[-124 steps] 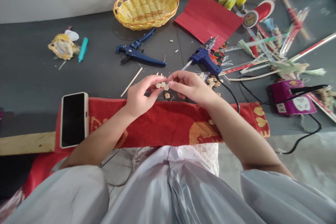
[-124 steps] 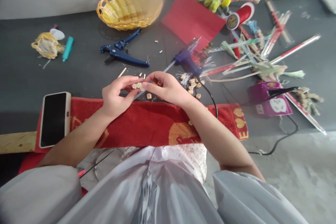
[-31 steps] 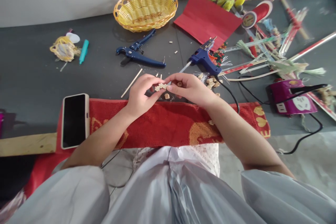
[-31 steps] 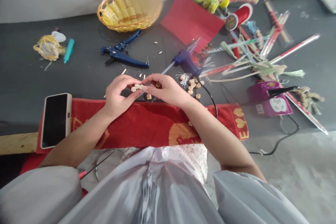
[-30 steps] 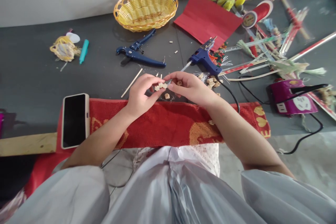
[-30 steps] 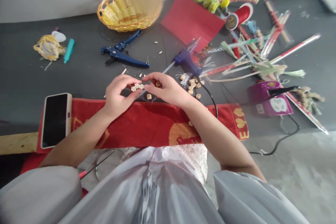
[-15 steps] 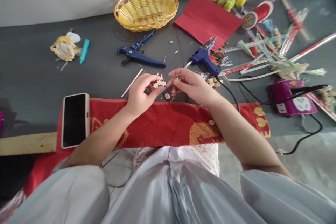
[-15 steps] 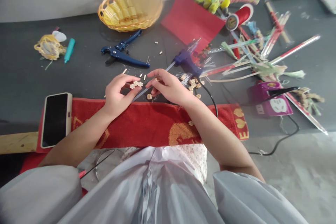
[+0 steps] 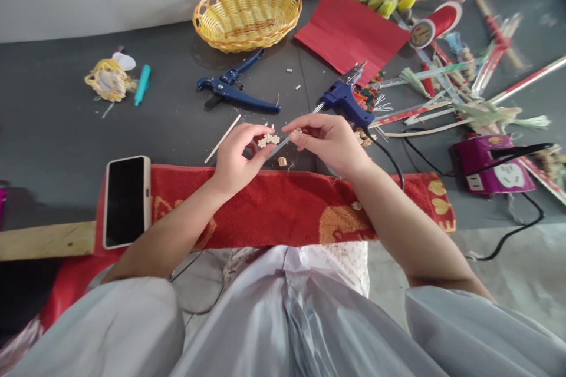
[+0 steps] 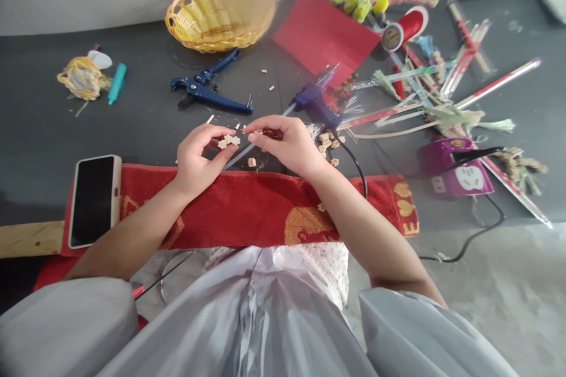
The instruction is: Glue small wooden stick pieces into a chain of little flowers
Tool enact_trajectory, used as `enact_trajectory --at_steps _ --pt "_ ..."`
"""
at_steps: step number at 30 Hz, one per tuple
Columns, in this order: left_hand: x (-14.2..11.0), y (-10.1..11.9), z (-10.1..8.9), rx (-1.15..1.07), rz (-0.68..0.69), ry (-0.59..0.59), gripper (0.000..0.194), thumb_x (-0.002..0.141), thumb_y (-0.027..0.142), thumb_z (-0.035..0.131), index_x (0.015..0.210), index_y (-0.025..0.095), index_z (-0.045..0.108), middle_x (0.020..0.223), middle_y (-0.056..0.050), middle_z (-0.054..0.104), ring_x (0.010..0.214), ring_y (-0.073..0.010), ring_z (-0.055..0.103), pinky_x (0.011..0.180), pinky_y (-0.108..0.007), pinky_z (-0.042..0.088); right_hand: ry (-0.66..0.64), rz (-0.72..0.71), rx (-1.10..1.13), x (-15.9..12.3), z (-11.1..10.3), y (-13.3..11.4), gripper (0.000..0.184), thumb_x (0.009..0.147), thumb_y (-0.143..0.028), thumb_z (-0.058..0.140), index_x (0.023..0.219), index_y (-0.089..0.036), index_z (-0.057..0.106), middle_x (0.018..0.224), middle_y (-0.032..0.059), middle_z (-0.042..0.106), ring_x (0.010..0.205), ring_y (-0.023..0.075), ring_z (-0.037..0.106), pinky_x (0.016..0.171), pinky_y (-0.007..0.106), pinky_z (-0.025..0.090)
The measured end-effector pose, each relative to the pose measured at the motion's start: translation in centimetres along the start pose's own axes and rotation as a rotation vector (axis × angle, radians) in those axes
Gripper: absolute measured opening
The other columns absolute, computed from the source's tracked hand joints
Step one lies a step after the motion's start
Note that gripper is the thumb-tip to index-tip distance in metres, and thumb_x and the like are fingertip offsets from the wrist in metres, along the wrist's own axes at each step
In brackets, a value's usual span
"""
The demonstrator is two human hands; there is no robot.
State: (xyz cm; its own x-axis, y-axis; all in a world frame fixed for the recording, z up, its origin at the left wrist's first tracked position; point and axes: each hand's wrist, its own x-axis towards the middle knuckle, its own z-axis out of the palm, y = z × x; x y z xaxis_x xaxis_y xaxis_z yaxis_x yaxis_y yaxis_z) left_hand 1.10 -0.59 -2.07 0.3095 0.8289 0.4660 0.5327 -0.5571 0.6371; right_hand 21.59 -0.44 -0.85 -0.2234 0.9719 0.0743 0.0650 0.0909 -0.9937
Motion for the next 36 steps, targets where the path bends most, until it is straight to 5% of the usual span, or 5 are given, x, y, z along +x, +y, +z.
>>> enact_trajectory --at_steps 7,18,36 --pt "-0.1 0.0 0.0 0.014 0.011 -0.014 0.027 0.092 0.043 0.060 0.103 0.019 0.068 0.096 -0.005 0.070 0.080 -0.0132 0.064 0.071 -0.025 0.055 0.136 -0.041 -0.147 -0.2 0.4 0.6 0.039 0.065 -0.043 0.085 0.091 -0.019 0.068 0.083 0.0026 0.071 0.077 0.0161 0.067 0.076 0.032 0.055" --pt "0.0 0.3 0.0 -0.009 0.061 0.036 0.019 0.090 0.034 0.064 0.101 0.019 0.068 0.093 -0.004 0.070 0.077 -0.0117 0.063 0.066 -0.022 0.055 0.055 -0.148 -0.132 -0.5 0.7 0.1 0.026 0.071 -0.039 0.081 0.080 -0.018 0.069 0.084 0.0033 0.068 0.073 0.0143 0.062 0.072 0.031 0.055" --pt "-0.2 0.4 0.2 -0.026 0.060 0.047 0.019 0.090 0.033 0.062 0.101 0.018 0.068 0.093 -0.004 0.071 0.078 -0.0119 0.065 0.067 -0.022 0.056 0.057 -0.160 -0.042 -0.6 1.7 0.7 0.038 0.068 -0.047 0.083 0.082 -0.018 0.064 0.082 0.0015 0.065 0.071 0.0129 0.062 0.072 0.031 0.056"
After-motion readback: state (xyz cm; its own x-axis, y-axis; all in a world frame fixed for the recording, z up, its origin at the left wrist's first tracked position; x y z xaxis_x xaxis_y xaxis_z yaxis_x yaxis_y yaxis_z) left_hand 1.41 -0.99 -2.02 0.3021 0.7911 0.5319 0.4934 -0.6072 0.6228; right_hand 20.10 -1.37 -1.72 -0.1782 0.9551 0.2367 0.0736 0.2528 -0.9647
